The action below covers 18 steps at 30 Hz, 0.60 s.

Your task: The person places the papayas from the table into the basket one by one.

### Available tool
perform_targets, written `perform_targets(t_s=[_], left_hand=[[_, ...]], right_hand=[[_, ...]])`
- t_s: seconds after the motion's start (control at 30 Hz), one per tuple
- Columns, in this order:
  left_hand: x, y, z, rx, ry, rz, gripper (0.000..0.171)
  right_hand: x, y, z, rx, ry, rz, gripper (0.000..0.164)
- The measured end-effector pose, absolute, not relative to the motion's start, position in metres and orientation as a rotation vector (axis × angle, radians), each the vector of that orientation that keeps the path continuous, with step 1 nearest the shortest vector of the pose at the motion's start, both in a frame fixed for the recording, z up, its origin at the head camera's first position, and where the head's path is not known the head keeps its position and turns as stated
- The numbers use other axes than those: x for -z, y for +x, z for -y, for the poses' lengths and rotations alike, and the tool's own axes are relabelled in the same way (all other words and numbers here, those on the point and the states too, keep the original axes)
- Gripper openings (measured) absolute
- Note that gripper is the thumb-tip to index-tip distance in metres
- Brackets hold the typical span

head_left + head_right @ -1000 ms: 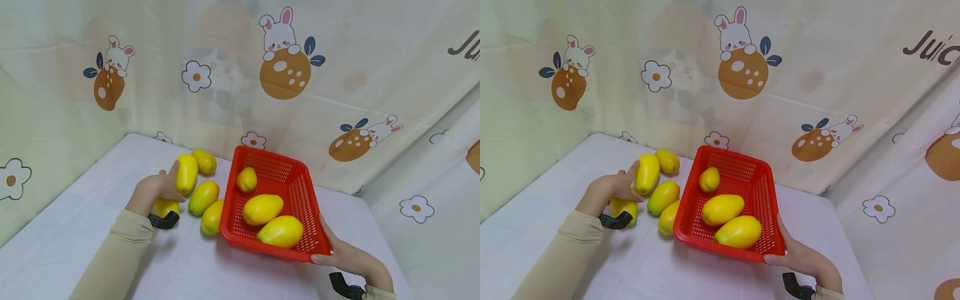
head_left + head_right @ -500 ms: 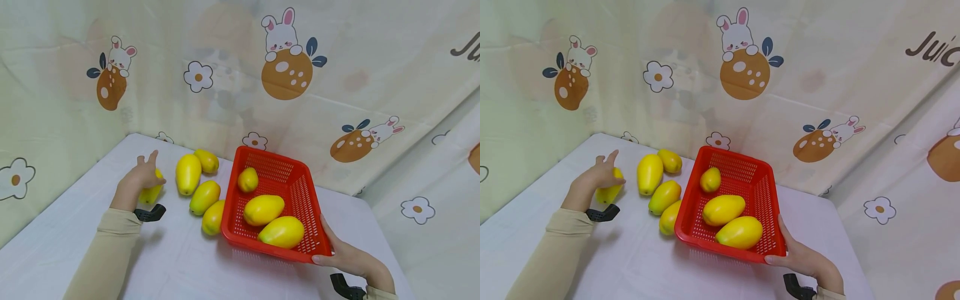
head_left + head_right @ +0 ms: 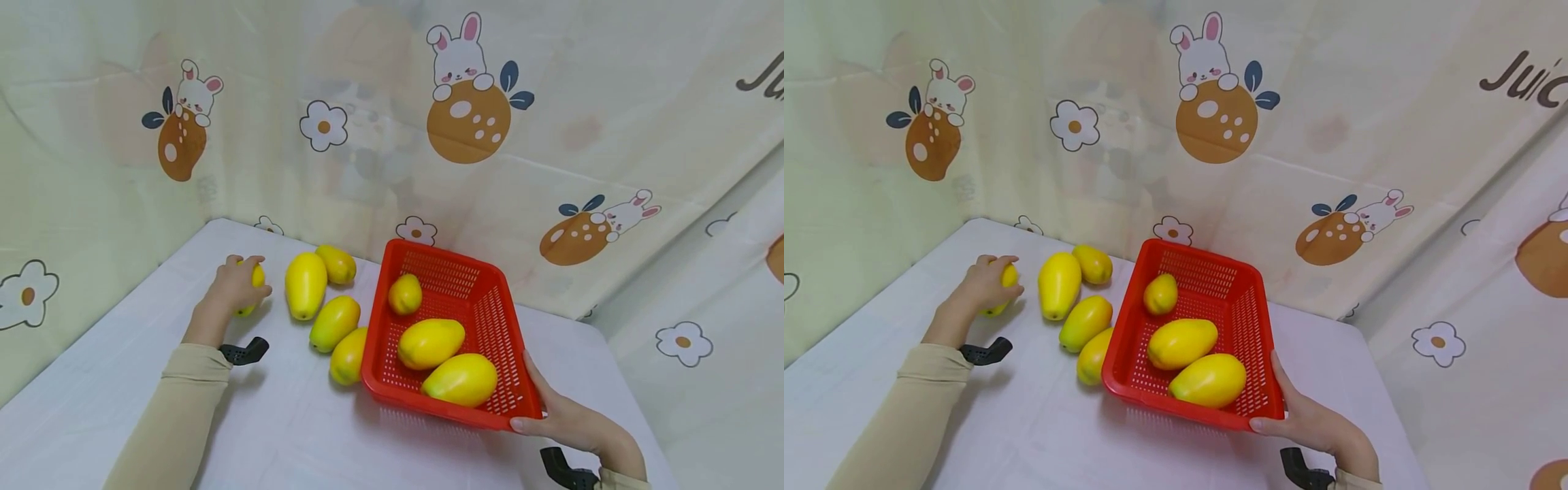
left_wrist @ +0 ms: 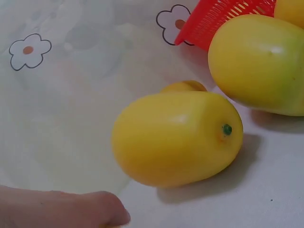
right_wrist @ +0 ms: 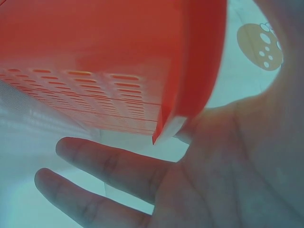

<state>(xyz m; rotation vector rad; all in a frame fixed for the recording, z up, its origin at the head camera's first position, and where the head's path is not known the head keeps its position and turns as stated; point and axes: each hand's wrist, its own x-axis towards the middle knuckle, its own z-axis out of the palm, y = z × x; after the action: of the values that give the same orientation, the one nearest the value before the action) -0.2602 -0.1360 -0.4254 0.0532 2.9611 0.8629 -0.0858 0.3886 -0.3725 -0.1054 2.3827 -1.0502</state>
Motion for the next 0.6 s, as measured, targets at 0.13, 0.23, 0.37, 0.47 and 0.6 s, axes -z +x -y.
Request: perform_targets(t_s=[0.13, 0.23, 0.37, 0.47, 0.6], left_hand=[[0.425, -0.259, 0.136, -0.85, 0.041, -2.954, 0.069], [0.427, -0.261, 0.134, -0.865, 0.039, -2.999, 0.07], [0.434, -0.267, 0.131, -0.981, -0.029, -3.081, 0.071], [0.443, -0.27, 0.13, -1.098, -0.121, -3.145, 0.068], [0.454, -0.271, 0.13, -1.105, -0.196, -3.289, 0.062]], right_hand=[[0.372, -0.086, -0.388, 1.062, -0.115, -2.377, 0.101], [0.371, -0.085, -0.389, 1.059, -0.112, -2.382, 0.101], [0.371, -0.085, -0.39, 1.057, -0.11, -2.386, 0.101], [0.371, -0.085, -0.391, 1.053, -0.108, -2.381, 0.101], [0.372, -0.084, -0.39, 1.034, -0.106, -2.387, 0.1]])
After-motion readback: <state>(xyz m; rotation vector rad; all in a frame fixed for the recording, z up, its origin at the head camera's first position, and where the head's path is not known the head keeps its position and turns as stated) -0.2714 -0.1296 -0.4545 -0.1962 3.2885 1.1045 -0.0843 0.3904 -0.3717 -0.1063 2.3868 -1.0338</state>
